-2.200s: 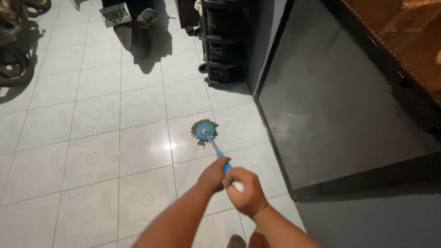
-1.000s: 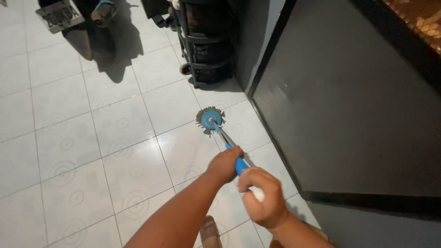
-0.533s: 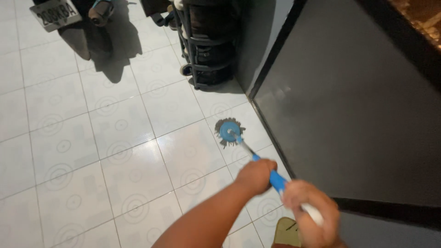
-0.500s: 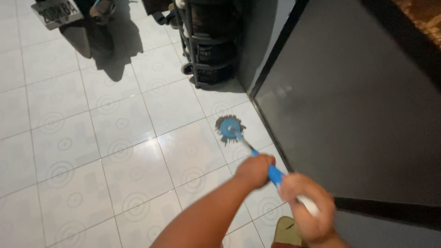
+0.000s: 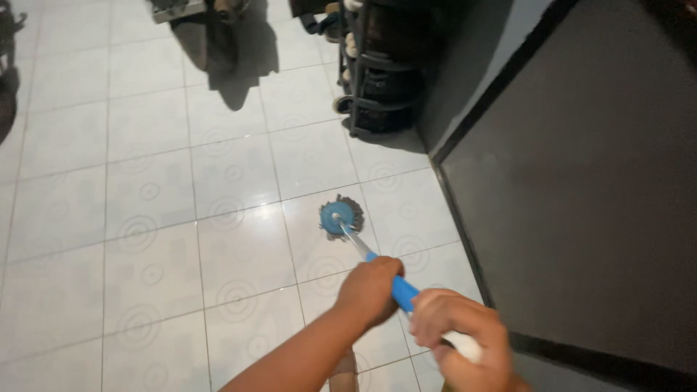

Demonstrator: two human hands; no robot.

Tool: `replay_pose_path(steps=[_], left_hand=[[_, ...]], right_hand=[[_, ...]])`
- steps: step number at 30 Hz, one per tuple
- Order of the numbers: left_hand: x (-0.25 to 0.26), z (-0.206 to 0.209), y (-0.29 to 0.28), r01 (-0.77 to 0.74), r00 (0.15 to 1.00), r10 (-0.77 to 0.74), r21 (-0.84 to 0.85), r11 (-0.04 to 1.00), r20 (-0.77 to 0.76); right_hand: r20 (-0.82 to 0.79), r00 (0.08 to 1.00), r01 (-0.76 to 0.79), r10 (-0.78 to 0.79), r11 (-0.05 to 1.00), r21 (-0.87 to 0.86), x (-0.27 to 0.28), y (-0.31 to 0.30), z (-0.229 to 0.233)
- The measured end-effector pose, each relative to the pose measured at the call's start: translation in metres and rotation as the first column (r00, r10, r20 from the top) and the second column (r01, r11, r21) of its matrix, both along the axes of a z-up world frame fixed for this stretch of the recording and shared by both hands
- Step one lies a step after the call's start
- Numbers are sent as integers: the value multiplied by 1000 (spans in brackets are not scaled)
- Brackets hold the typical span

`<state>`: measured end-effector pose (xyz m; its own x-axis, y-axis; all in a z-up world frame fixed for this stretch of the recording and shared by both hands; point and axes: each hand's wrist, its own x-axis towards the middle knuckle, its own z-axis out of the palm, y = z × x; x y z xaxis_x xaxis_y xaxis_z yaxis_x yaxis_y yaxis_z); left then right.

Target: The user is mopping the tiled floor in what appears to be a garage or parking area.

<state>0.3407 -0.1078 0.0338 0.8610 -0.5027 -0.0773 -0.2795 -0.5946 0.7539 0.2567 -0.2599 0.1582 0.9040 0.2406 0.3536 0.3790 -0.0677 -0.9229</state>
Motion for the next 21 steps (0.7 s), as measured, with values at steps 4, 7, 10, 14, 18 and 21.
replay_pose_path(steps=[4,7,10,14,18,21], left_hand=[[20,-1,37,-141,989,140,-24,990,-44],[28,-17,49,-206,978,204,-54,977,-35],[24,-14,46,-220,973,220,0,975,-75],[-19,-11,14,-212,976,217,-127,969,30],[-60,5,-31,-131,991,133,-194,972,-5],[-61,-20,-65,-82,993,95,-177,981,64]], right_hand=[[-27,999,28,-29,998,-60,23,51,-8],[-60,995,78,-84,993,-94,34,70,-15],[-85,995,52,-61,993,-105,32,68,-8],[111,992,-21,57,954,-299,-2,30,4],[-260,958,49,-118,965,-257,-40,-23,12],[-37,999,-1,-3,992,-124,-47,-61,-15]])
